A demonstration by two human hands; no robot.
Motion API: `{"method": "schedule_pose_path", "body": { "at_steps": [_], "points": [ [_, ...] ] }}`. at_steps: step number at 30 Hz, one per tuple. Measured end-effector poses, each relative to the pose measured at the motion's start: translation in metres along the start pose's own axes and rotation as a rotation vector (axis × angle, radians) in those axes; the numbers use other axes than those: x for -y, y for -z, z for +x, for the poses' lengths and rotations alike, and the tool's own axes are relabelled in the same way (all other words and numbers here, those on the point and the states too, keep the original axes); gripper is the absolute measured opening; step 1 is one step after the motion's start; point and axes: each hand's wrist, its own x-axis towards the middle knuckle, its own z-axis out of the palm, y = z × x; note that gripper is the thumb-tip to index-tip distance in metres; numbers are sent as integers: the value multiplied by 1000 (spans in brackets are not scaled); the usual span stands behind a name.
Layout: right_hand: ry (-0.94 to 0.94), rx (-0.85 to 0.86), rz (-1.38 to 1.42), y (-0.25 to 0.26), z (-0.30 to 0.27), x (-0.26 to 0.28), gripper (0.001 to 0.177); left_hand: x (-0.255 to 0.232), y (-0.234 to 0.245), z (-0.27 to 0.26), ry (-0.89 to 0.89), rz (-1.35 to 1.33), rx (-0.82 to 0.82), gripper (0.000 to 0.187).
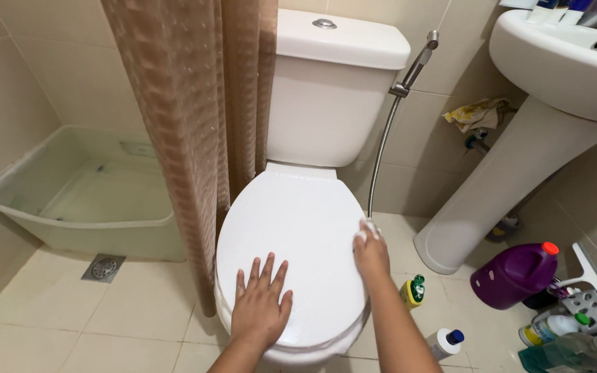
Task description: Cleaning the exterior of a toilet bowl and tank using a sponge, soap, and water.
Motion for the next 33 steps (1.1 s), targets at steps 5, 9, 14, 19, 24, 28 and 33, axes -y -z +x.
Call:
{"method": "schedule_pose_path", "body": {
  "at_steps": [5, 9, 14, 19, 24, 28, 33],
  "points": [
    [75, -94, -40, -22, -22, -20, 47, 4, -6, 9, -36, 31, -108, 62],
    [241, -36, -295, -46, -110, -43, 48, 0, 6, 23, -27, 7, -66, 61],
    [229, 66, -296, -23, -82, 2, 51, -8, 62, 58, 202, -140, 866, 64],
    [182, -34, -277, -25, 37, 8, 49, -9, 64, 64, 211, -135, 884, 62],
    [25, 55, -140, -28, -15, 38, 48, -6, 57, 59, 244, -160, 895, 60],
    [680, 125, -289, -55, -100, 6, 49, -3, 51, 54, 306, -172, 834, 59],
    [489, 213, -348, -7, -79, 6, 52, -4, 49, 55, 360, -125, 841, 60]
  ]
}}
